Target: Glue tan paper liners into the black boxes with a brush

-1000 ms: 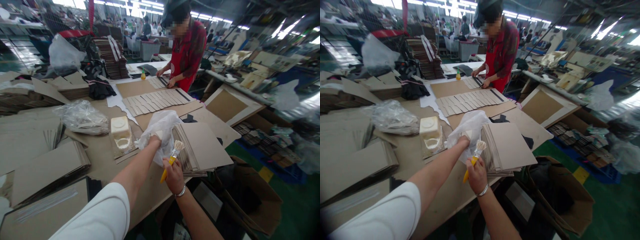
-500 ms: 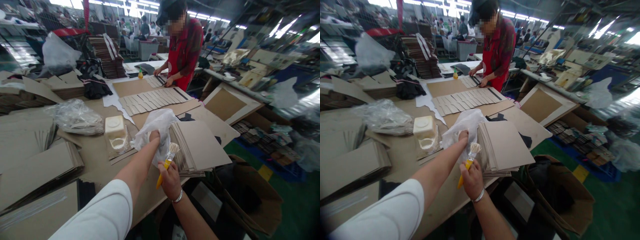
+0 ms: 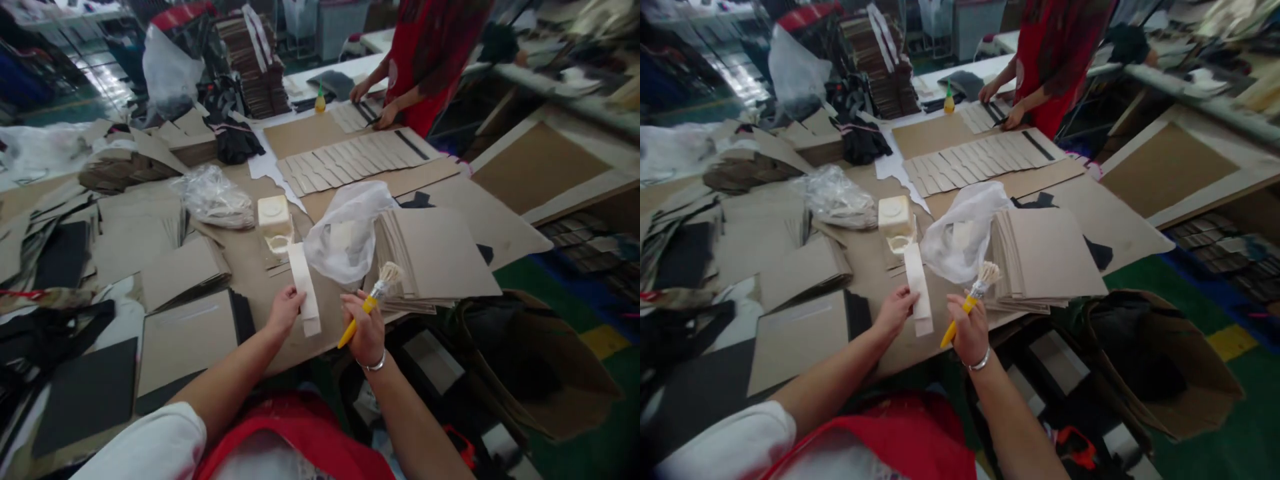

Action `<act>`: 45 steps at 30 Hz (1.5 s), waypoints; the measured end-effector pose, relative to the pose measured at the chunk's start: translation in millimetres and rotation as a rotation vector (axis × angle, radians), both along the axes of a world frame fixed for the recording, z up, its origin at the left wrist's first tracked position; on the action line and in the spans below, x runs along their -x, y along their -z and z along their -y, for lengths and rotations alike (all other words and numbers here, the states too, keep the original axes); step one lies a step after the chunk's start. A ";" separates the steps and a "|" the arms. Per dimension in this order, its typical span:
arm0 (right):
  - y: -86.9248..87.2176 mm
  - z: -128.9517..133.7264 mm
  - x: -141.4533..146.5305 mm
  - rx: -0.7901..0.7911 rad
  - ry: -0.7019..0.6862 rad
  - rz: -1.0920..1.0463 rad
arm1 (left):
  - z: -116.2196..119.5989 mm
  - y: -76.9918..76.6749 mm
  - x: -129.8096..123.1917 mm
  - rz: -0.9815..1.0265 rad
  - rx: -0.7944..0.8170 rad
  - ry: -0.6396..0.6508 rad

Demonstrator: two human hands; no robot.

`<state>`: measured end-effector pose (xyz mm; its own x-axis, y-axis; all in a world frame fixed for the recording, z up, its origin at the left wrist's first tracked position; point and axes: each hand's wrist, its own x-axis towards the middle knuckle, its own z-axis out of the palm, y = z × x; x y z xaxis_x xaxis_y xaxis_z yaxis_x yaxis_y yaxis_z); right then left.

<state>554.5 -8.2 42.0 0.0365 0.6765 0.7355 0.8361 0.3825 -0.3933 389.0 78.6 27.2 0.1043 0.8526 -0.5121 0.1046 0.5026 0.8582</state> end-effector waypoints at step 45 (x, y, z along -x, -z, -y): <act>49.3 -36.5 116.2 0.896 -0.056 0.096 | 19.8 -87.8 163.4 -0.695 -0.386 0.859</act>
